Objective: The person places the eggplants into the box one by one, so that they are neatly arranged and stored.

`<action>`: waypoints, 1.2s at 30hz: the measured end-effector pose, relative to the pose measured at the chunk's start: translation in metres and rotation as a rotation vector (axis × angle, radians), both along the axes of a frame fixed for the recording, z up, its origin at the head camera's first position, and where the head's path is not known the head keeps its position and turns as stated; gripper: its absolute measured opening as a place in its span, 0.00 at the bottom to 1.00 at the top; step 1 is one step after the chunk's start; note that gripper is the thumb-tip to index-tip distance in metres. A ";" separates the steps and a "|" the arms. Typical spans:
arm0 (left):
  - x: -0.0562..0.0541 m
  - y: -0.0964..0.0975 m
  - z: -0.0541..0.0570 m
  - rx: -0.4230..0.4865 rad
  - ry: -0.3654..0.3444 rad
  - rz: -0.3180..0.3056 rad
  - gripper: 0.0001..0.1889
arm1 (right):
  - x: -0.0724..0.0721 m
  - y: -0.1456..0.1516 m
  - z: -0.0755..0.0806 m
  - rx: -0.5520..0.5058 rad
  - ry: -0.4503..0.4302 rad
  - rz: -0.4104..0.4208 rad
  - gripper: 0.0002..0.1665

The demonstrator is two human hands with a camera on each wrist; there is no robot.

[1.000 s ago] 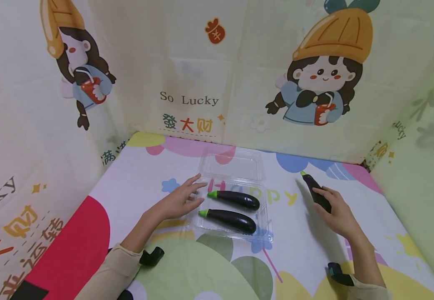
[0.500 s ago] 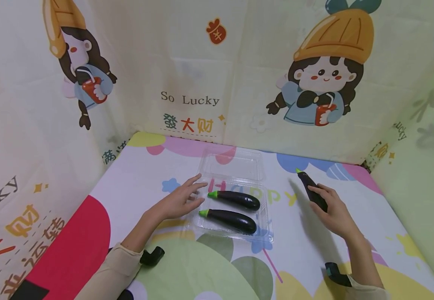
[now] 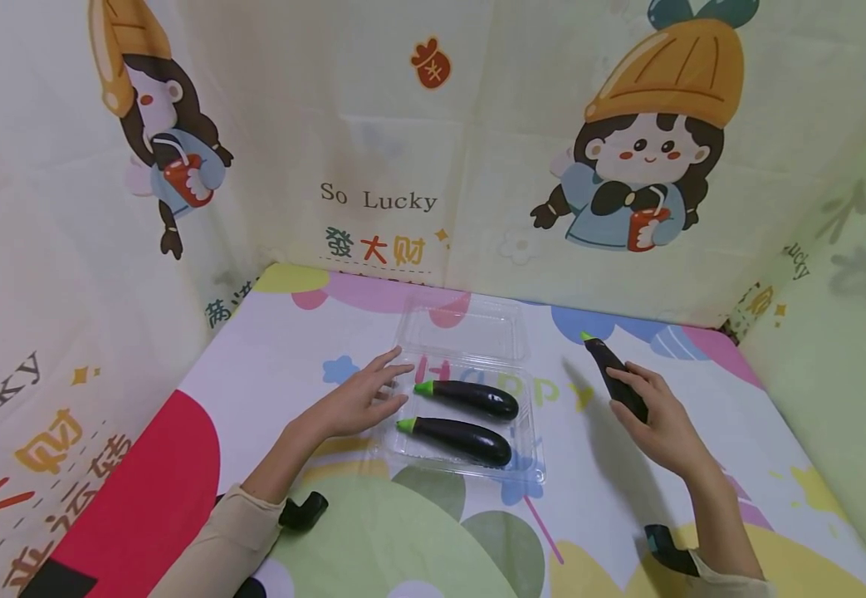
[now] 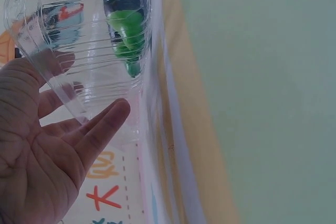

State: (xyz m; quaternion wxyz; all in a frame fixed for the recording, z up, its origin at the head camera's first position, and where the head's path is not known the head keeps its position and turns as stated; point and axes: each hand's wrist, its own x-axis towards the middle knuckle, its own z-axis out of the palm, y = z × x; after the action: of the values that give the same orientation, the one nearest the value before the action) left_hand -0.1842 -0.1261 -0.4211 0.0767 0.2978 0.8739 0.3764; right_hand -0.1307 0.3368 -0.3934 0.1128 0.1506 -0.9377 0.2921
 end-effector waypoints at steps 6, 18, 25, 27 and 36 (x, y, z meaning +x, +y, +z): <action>0.000 0.000 0.000 0.000 0.001 0.000 0.31 | 0.002 -0.006 0.004 0.005 0.009 0.012 0.28; 0.000 -0.001 0.000 0.000 -0.002 -0.002 0.31 | 0.003 -0.018 0.006 0.012 0.048 0.047 0.29; 0.000 -0.001 0.000 0.001 -0.002 -0.002 0.31 | 0.003 -0.024 0.005 0.041 0.066 0.078 0.29; 0.000 -0.001 0.000 0.002 -0.002 -0.003 0.31 | 0.003 -0.026 0.004 0.045 0.069 0.092 0.29; 0.000 -0.001 0.001 0.006 -0.004 -0.008 0.31 | 0.005 -0.032 0.011 0.074 0.104 0.115 0.30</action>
State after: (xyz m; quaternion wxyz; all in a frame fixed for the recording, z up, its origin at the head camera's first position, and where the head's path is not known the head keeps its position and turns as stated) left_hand -0.1840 -0.1267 -0.4205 0.0790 0.3007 0.8714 0.3794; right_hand -0.1256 0.3051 -0.3827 0.1385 0.2233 -0.9306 0.2550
